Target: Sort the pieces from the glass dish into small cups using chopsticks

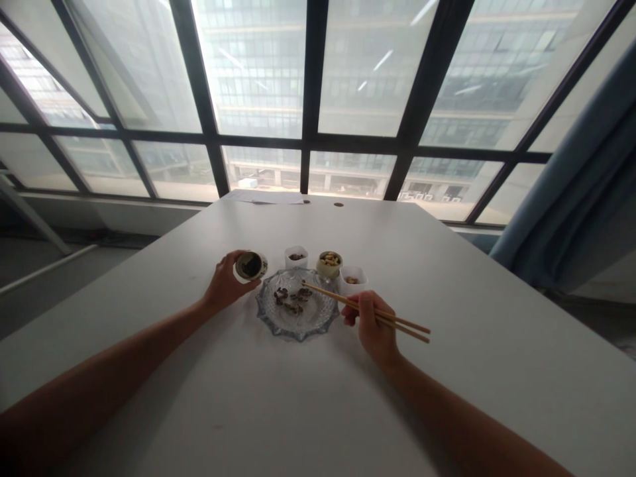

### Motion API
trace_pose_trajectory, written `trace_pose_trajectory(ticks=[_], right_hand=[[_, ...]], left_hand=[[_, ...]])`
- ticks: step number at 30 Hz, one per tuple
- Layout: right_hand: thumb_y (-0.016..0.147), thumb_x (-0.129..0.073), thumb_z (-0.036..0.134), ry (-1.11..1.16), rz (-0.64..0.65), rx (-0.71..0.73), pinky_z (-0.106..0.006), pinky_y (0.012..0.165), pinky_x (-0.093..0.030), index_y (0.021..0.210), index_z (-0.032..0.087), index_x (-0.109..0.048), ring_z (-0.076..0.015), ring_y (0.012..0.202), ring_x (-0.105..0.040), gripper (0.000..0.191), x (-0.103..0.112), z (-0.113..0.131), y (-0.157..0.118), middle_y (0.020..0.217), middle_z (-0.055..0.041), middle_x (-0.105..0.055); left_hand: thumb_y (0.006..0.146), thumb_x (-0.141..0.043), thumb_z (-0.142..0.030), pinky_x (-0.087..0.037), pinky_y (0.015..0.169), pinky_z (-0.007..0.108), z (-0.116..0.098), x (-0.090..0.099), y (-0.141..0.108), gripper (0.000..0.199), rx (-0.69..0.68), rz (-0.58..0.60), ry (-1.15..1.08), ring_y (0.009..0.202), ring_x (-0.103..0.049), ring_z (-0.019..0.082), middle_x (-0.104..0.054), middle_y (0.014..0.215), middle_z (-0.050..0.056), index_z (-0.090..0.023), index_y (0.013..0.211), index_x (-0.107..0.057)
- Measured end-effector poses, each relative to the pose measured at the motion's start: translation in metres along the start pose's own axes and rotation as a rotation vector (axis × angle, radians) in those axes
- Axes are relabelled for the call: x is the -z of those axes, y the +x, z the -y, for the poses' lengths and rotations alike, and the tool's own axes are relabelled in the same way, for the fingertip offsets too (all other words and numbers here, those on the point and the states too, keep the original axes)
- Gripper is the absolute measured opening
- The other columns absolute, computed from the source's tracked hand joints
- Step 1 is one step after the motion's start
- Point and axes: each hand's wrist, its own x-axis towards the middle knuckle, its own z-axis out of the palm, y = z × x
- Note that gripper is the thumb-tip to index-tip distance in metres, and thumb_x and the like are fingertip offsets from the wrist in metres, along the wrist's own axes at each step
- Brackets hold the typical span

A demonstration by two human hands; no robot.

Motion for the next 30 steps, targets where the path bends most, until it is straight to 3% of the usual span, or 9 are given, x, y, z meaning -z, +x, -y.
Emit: trace_pose_trajectory(ticks=[5,12,16,18,22,26,30], right_hand=[[0.099,-0.054,0.052,-0.052,0.040,0.150,-0.023,0.041,-0.048,0.080,0.018,-0.066,-0.0131,0.043,-0.058,0.041,-0.014,0.018,0.005,0.059,-0.0025,-0.066],[0.103,-0.048,0.044,-0.215,0.287,0.424,-0.022,0.048,-0.049,0.085,0.020,-0.066,-0.0130,0.048,-0.062,0.035,-0.067,0.033,0.037,0.063,-0.0011,-0.068],[0.101,-0.050,0.047,-0.383,0.442,0.408,-0.023,0.051,-0.047,0.075,0.020,-0.065,-0.0135,0.051,-0.061,0.040,-0.092,0.030,0.052,0.060,-0.0010,-0.066],[0.100,-0.052,0.050,-0.420,0.457,0.354,-0.023,0.051,-0.046,0.071,0.020,-0.065,-0.0137,0.051,-0.060,0.043,-0.097,0.028,0.056,0.059,-0.0011,-0.065],[0.098,-0.052,0.057,-0.320,0.400,0.220,-0.023,0.049,-0.047,0.073,0.019,-0.066,-0.0142,0.051,-0.060,0.048,-0.088,0.029,0.057,0.061,-0.0031,-0.066],[0.094,-0.054,0.064,-0.187,0.298,0.116,-0.022,0.038,-0.042,0.072,0.018,-0.068,-0.0125,0.040,-0.053,0.053,-0.058,0.042,0.053,0.052,-0.0016,-0.061],[0.093,-0.055,0.064,-0.300,0.454,0.053,-0.021,0.034,-0.038,0.064,0.017,-0.067,-0.0116,0.036,-0.050,0.057,-0.031,0.057,0.046,0.047,-0.0021,-0.059]], left_hand=[[0.064,-0.085,-0.040,-0.043,0.098,0.044,0.001,-0.003,-0.001,0.068,0.030,-0.008,0.034,0.110,-0.061,0.030,-0.067,0.116,0.009,-0.022,0.120,-0.051],[0.065,-0.087,-0.038,-0.043,0.097,0.043,0.002,-0.005,-0.002,0.071,-0.044,-0.019,0.042,0.111,-0.060,0.030,-0.067,0.120,0.009,-0.023,0.125,-0.053],[0.065,-0.087,-0.040,-0.043,0.096,0.043,0.002,-0.005,-0.003,0.073,-0.057,-0.018,0.034,0.111,-0.060,0.030,-0.067,0.122,0.009,-0.024,0.127,-0.052],[0.065,-0.086,-0.042,-0.043,0.096,0.043,0.002,-0.005,-0.003,0.073,-0.053,-0.015,0.035,0.111,-0.061,0.029,-0.067,0.122,0.009,-0.024,0.127,-0.052],[0.066,-0.086,-0.043,-0.043,0.098,0.043,0.002,-0.006,-0.003,0.072,-0.038,-0.008,0.033,0.112,-0.061,0.029,-0.067,0.123,0.009,-0.023,0.127,-0.053],[0.067,-0.084,-0.045,-0.042,0.099,0.043,0.001,-0.005,-0.003,0.071,0.010,0.022,0.030,0.113,-0.060,0.030,-0.068,0.122,0.010,-0.023,0.127,-0.054],[0.066,-0.084,-0.048,-0.042,0.098,0.045,0.000,-0.003,-0.001,0.071,0.073,0.061,0.032,0.111,-0.061,0.031,-0.069,0.119,0.010,-0.023,0.126,-0.055]])
